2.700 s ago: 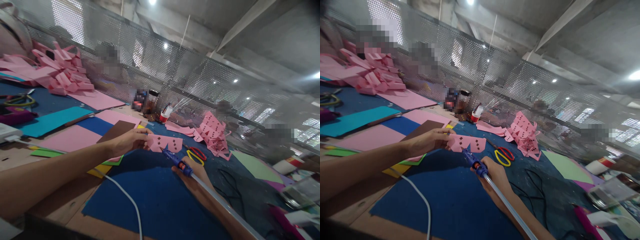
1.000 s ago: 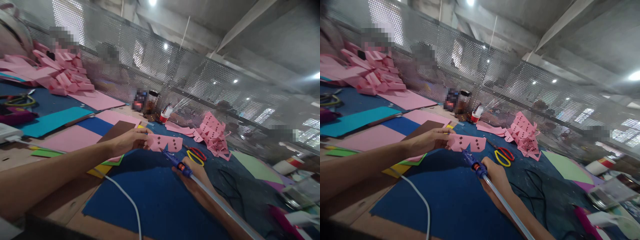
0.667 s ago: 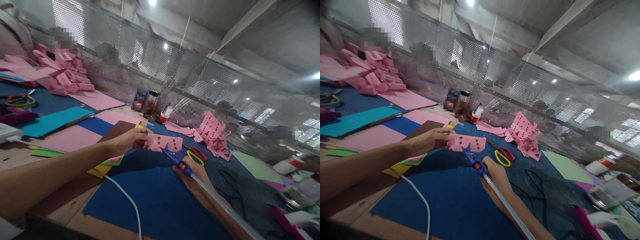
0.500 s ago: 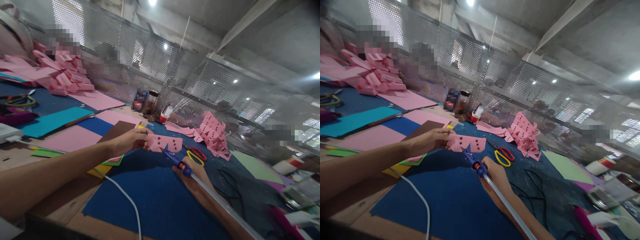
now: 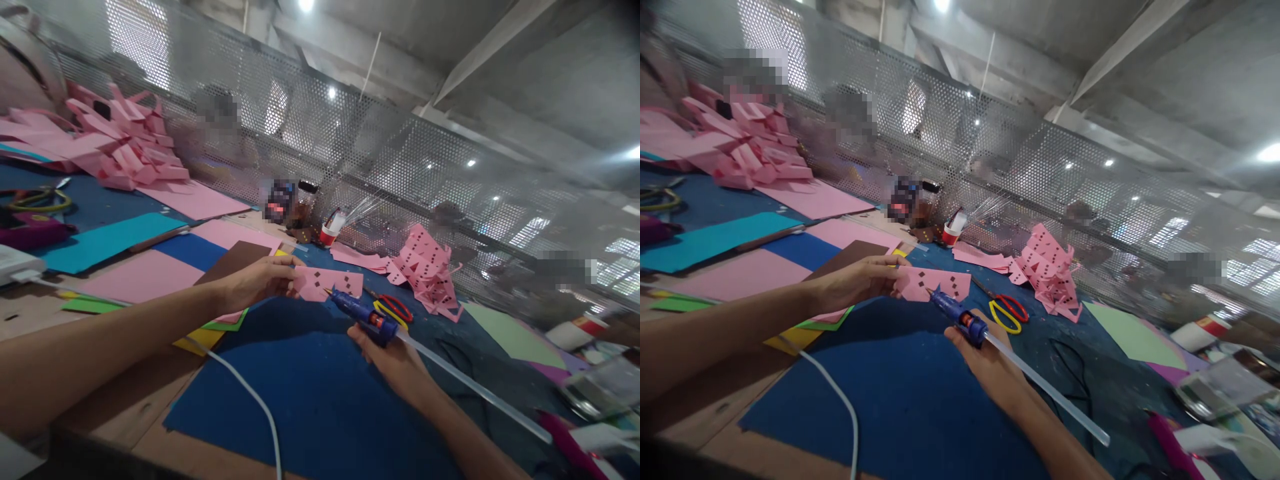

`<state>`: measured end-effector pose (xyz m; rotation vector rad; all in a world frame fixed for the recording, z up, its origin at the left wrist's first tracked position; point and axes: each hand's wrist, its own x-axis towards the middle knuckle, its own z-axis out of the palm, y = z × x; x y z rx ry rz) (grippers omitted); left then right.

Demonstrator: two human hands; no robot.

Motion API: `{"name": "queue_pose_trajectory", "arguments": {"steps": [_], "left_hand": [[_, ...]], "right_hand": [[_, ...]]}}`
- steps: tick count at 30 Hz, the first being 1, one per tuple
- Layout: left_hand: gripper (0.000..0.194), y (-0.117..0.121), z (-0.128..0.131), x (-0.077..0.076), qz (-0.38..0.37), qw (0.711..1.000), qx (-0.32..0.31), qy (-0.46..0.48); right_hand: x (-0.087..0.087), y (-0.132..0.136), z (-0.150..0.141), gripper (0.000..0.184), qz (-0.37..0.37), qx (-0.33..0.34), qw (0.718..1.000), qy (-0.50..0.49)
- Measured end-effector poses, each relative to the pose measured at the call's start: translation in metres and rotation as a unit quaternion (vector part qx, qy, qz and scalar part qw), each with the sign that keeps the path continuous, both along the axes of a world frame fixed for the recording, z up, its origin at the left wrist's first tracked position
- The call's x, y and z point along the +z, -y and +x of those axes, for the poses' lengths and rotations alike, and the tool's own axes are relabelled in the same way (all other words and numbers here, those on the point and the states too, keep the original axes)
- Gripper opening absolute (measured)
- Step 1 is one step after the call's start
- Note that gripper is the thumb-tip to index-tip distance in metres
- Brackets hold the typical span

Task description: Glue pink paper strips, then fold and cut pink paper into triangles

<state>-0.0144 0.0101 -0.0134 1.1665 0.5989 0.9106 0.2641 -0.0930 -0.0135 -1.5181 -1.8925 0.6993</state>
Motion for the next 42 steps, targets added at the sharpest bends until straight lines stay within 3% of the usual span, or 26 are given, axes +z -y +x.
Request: {"name": "queue_pose_trajectory", "arguments": {"steps": [8,19,30,42], "left_hand": [[0.015,-0.011,-0.008,0.002,-0.023,0.999,0.042,0.026],[0.02,-0.03,-0.026,0.007,-0.045,0.976,0.201,0.074],[0.017,-0.044,-0.041,-0.001,-0.055,0.966,0.248,0.052],[0.015,-0.053,-0.047,-0.009,-0.084,0.96,0.265,0.043]], "right_hand": [[-0.011,-0.013,0.005,0.045,-0.017,-0.008,1.0,-0.009],[0.003,-0.056,0.01,0.042,-0.054,-0.003,0.998,-0.028],[0.0,-0.091,0.012,0.035,-0.102,0.018,0.994,0.028],[-0.003,-0.103,0.013,0.036,-0.134,0.031,0.988,0.074]]}}
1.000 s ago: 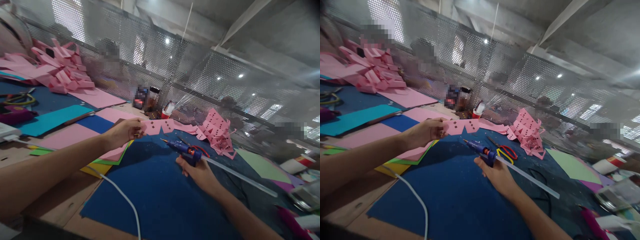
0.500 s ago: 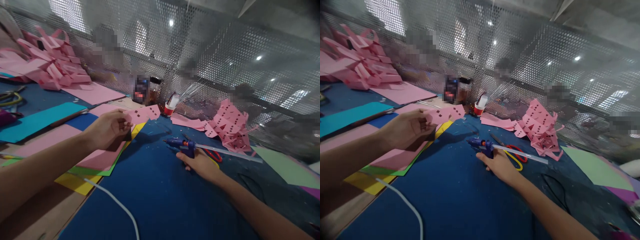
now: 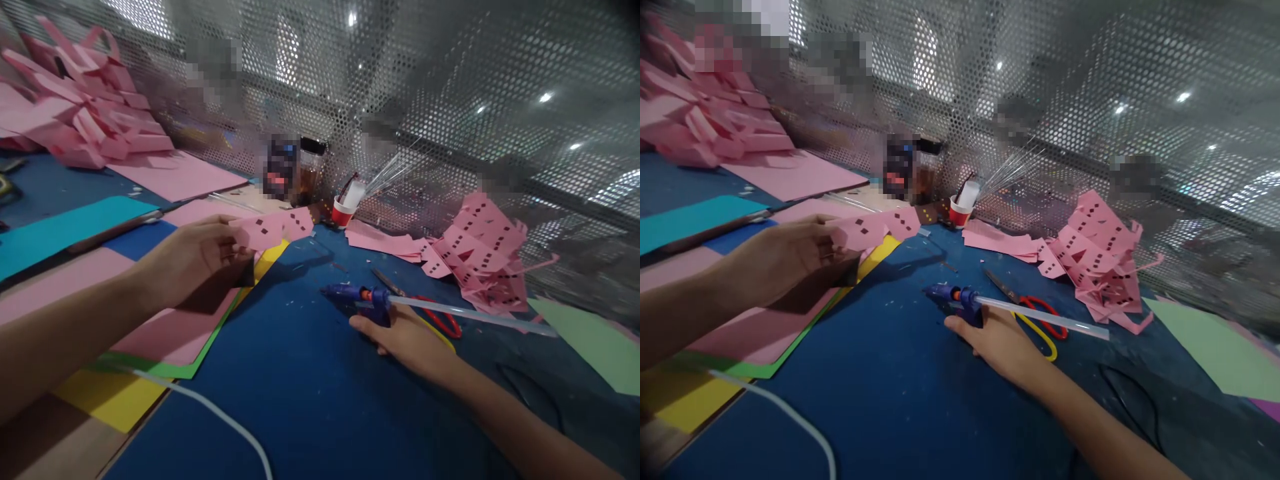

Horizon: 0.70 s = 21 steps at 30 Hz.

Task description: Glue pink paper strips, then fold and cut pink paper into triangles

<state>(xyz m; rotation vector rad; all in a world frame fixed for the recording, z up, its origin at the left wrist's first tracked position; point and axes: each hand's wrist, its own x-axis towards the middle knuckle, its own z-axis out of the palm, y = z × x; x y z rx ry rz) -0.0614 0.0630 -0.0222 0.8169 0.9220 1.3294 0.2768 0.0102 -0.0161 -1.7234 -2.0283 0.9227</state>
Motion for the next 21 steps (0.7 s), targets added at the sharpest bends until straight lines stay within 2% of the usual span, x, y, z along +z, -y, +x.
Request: {"name": "queue_pose_trajectory", "arguments": {"steps": [12,21], "left_hand": [[0.014,0.0,0.002,-0.001,0.006,1.0,-0.014,-0.007],[0.014,-0.002,0.001,-0.002,0.004,1.0,-0.014,-0.017]], "right_hand": [[0.001,-0.002,-0.001,0.032,0.01,0.018,1.0,0.012],[0.015,0.001,-0.006,0.038,-0.046,0.009,0.997,0.056]]}}
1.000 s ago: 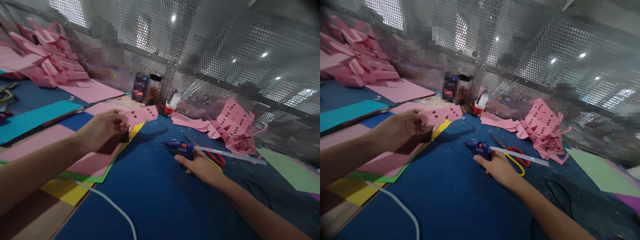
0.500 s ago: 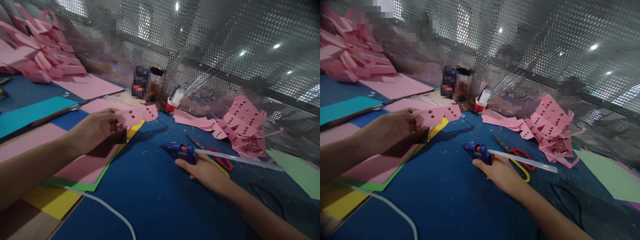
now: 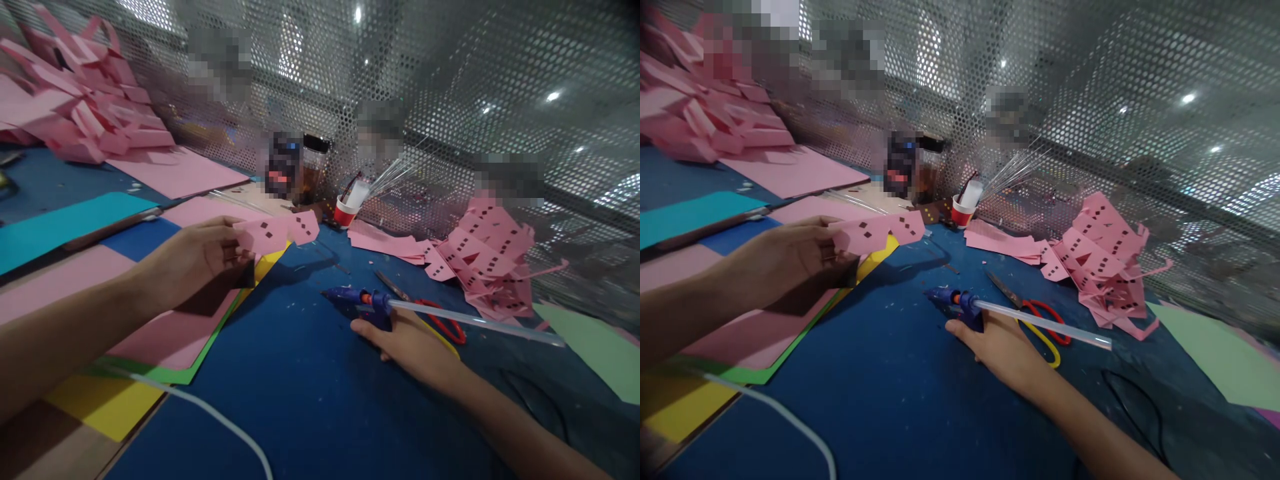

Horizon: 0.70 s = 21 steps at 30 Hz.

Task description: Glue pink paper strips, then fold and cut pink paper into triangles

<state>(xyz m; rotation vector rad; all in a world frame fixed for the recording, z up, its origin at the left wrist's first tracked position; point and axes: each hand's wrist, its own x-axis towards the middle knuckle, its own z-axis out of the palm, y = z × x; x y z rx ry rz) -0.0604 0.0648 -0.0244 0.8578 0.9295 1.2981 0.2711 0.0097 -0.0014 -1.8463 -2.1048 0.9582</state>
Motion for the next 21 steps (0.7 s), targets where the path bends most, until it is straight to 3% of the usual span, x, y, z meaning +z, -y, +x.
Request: {"name": "queue_pose_trajectory", "arguments": {"steps": [21], "left_hand": [[0.015,0.009,0.009,0.001,0.012,0.999,-0.04,-0.018]], "right_hand": [[-0.014,0.01,0.007,0.044,0.036,-0.051,0.995,-0.079]]}}
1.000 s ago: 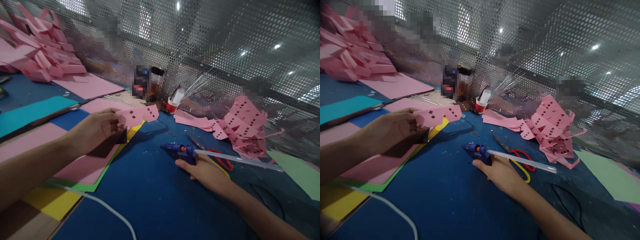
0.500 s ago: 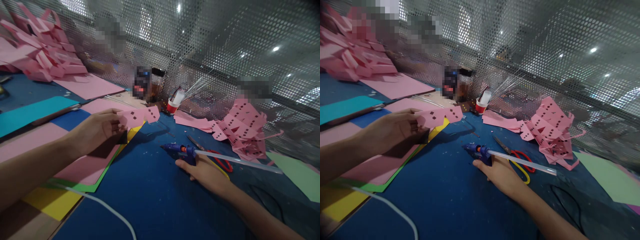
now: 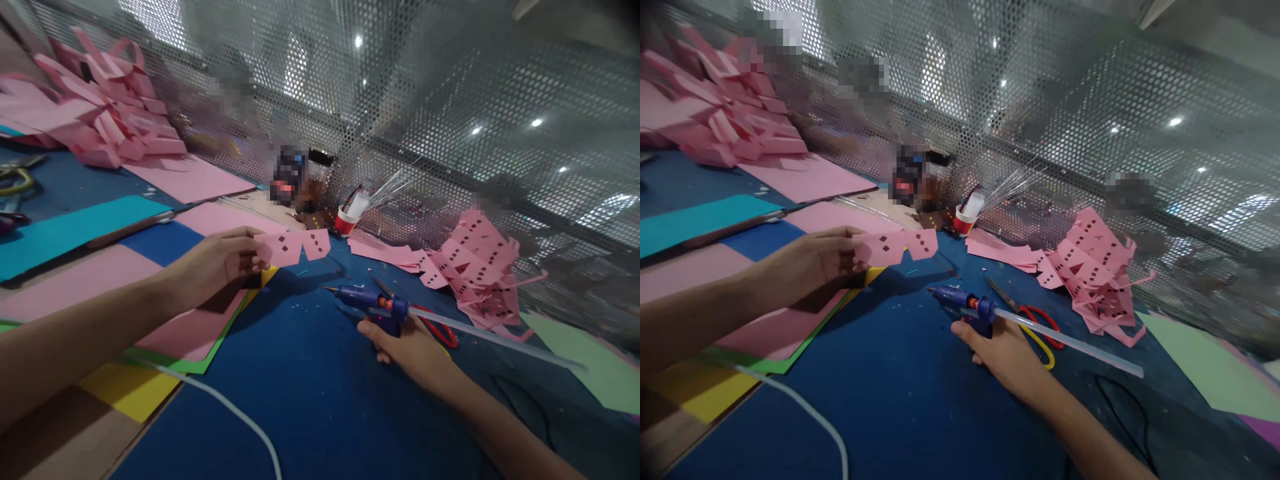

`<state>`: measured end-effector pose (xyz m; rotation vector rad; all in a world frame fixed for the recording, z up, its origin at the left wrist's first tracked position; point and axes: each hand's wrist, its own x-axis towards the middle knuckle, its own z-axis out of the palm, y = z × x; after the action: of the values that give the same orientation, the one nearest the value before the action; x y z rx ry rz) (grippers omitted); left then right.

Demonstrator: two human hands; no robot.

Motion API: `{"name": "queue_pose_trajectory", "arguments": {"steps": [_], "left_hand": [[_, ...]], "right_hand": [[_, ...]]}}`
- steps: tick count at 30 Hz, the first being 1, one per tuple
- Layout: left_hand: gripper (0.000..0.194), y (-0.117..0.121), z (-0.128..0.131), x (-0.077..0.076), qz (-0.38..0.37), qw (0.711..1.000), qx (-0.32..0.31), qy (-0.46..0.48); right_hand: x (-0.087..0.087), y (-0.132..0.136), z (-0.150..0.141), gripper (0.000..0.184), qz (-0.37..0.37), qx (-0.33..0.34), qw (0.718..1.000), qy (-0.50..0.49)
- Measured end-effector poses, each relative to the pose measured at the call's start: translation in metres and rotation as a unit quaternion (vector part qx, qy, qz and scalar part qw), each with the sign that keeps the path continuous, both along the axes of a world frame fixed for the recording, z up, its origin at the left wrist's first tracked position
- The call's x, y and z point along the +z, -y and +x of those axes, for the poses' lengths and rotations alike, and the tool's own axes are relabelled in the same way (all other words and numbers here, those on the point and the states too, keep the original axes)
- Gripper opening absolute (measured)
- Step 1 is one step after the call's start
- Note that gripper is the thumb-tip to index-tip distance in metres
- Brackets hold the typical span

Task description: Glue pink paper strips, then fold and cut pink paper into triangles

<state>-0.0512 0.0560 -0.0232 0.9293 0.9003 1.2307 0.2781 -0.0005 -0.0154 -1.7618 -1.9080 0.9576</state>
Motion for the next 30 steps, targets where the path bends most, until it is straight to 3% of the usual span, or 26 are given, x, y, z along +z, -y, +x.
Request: {"name": "queue_pose_trajectory", "arguments": {"steps": [4,8,12,17,21,30], "left_hand": [[0.017,0.004,0.007,-0.004,0.002,1.0,-0.028,-0.011],[0.021,0.013,0.015,-0.005,0.025,0.995,-0.087,-0.036],[0.013,0.032,0.028,0.005,0.04,0.986,-0.15,-0.054],[0.014,0.048,0.038,0.009,0.056,0.98,-0.179,-0.058],[0.017,0.048,0.039,0.005,0.065,0.978,-0.191,-0.057],[0.016,0.053,0.042,0.011,0.061,0.977,-0.195,-0.067]], "right_hand": [[0.0,0.016,0.003,0.051,0.027,-0.007,1.0,0.01],[0.0,0.041,0.002,0.046,0.076,0.008,0.997,-0.022],[0.009,0.069,-0.007,0.036,0.165,0.029,0.985,-0.027],[0.01,0.09,-0.011,0.02,0.288,0.051,0.956,0.034],[-0.001,0.091,-0.003,0.008,0.308,0.08,0.944,0.092],[-0.003,0.092,0.001,0.018,0.306,0.117,0.936,0.128]]}}
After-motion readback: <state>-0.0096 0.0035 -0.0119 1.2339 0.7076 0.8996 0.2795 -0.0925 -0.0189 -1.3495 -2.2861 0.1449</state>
